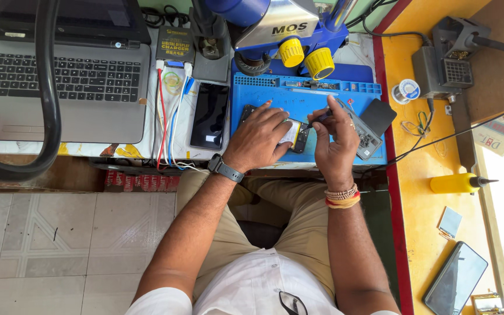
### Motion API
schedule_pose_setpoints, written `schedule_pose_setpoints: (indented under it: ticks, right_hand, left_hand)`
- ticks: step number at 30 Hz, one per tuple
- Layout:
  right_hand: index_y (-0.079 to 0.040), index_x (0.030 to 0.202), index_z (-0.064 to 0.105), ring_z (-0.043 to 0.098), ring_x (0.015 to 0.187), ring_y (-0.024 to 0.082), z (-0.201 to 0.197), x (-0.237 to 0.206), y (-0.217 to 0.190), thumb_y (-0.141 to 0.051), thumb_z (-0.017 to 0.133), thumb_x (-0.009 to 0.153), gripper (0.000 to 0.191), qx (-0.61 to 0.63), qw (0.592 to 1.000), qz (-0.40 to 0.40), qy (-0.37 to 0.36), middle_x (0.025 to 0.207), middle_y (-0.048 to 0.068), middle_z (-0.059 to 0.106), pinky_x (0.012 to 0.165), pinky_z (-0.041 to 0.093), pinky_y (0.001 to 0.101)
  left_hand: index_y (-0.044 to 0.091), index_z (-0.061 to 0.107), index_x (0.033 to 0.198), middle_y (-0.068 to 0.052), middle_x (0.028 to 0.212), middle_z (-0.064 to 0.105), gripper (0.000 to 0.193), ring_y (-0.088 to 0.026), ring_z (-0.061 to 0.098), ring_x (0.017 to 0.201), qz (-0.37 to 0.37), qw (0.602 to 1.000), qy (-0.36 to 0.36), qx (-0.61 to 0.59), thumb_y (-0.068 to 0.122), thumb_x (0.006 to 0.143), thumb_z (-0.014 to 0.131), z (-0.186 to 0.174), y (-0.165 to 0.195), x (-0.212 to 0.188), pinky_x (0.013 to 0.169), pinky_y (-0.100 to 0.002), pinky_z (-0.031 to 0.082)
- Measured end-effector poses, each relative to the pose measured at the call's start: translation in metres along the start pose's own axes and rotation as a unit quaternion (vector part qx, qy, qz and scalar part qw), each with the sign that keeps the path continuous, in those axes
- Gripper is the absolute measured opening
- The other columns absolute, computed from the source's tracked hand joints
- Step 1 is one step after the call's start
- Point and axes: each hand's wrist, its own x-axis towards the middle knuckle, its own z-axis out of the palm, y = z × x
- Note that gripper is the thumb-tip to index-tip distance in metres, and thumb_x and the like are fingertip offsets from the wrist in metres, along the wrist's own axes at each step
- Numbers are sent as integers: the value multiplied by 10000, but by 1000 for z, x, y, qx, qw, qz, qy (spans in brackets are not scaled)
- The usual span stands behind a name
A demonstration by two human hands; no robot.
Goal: The person uses a screwdriver to remove screws from a disassembled mobile phone on a blue mat. They then use a plastic pry tool to separate the phone's internal components and reassemble the device by aligning and snapping the casing together.
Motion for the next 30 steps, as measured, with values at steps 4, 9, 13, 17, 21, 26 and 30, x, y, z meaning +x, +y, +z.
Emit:
schedule_pose_setpoints:
  ticks: [4,9,13,17,21,26,30]
  right_hand:
    - [-9,1507,470,744,1066,203,0,-2,7,180,610,1007,553,23,999,-4,30,1174,139,685,925,617,314]
    - [-9,1536,429,729,1106,217,3,-5,11,173,596,1025,568,78,996,11,51,1205,138,664,972,618,344]
    - [-11,1539,421,726,1110,214,2,-6,15,161,608,1031,567,93,994,13,58,1203,132,664,973,619,342]
    - [-15,1553,403,711,1134,211,-1,-4,22,154,599,1047,568,89,993,8,75,1224,131,658,1000,622,348]
    - [-9,1532,433,742,1082,203,-1,2,27,148,635,1022,571,-6,998,-14,57,1184,124,673,926,637,324]
    - [-13,1513,466,740,1085,206,2,1,30,151,646,1002,566,-13,999,-20,43,1195,134,662,918,639,321]
    - [-16,1514,468,740,1089,205,4,0,31,161,633,1005,564,-6,999,-16,45,1203,135,658,919,637,321]
  left_hand:
    - [38,704,989,-100,1030,690,168,-283,639,1058,-34,999,-3,-27,139,875,775,1,2,4,993,-446,490]
    - [34,724,938,-79,907,670,197,-276,627,919,-50,996,38,-64,115,786,819,12,14,19,808,-434,483]
    - [64,721,868,-50,854,684,93,-246,640,873,-90,993,29,-67,99,845,804,22,15,22,795,-421,479]
    - [61,687,849,-57,876,697,108,-249,649,881,-116,989,65,-73,95,869,788,27,11,20,823,-414,505]
    - [59,672,852,-56,822,707,117,-258,655,854,-117,987,85,-70,90,880,781,27,12,18,795,-437,507]
    - [67,652,846,-57,751,697,130,-250,651,776,-129,984,93,-83,96,902,766,25,15,20,735,-427,515]
    - [65,649,852,-60,729,688,146,-236,647,748,-142,983,79,-84,123,916,767,25,14,20,707,-422,514]
